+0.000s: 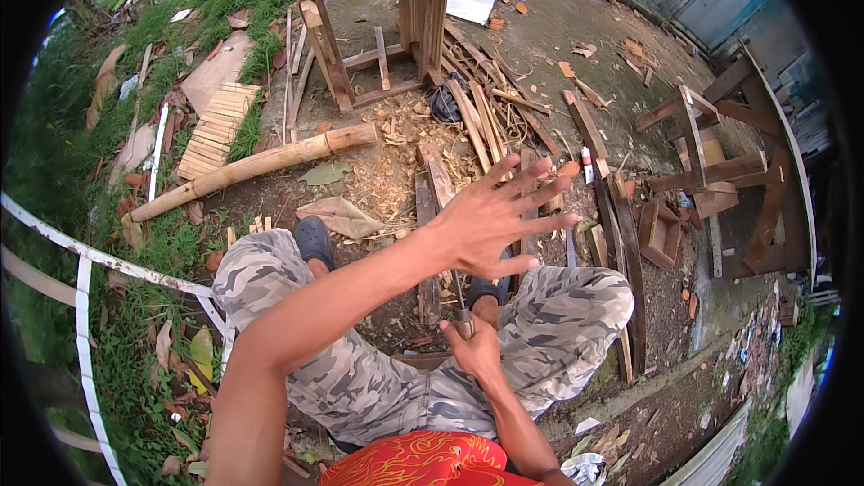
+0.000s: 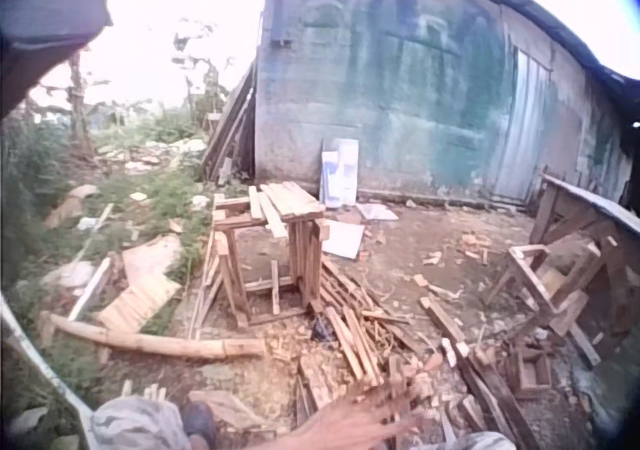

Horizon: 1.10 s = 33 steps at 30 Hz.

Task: The person sits on the ground and uses a knife to shave thin strips from a small piece of wood. They repeatedly hold the wood in one hand and draw the knife along its surface to produce shavings, occasionally inspecting the blade and the wood.

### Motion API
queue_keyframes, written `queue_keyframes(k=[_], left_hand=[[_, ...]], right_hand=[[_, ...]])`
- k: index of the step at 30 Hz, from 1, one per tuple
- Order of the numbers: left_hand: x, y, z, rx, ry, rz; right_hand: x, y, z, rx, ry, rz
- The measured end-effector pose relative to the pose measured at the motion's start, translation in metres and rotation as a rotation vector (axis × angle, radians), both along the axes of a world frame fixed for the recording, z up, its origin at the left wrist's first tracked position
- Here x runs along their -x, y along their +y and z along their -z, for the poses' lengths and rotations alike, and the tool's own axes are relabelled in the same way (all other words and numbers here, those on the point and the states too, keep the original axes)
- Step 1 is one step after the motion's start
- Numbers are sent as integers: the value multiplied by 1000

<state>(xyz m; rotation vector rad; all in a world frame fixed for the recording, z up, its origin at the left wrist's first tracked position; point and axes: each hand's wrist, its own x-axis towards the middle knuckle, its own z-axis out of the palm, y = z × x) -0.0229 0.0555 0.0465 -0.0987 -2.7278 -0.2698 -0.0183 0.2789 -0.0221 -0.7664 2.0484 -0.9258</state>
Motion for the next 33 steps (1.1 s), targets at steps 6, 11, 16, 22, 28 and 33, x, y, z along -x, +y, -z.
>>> queue_keyframes(k=[6,11,16,22,28,33], left_hand=[[-11,-2,36,-57,-386,-12],[-8,-21,44,-62,-47,-67],[-4,-42,39,31,-181,-77],[-25,-40,60,8,-73,-240],[-47,-41,60,-215,216,-715],[-96,-25,33,-915,-471,-955]], right_hand=[[-5,-1,6,-41,31,-92],[-7,-1,11,-149,-69,-13],[2,7,17,-10,-15,-98],[-4,9,28,-37,-42,-44],[2,-4,22,-44,-169,36],[-4,-10,19,-69,-112,20]])
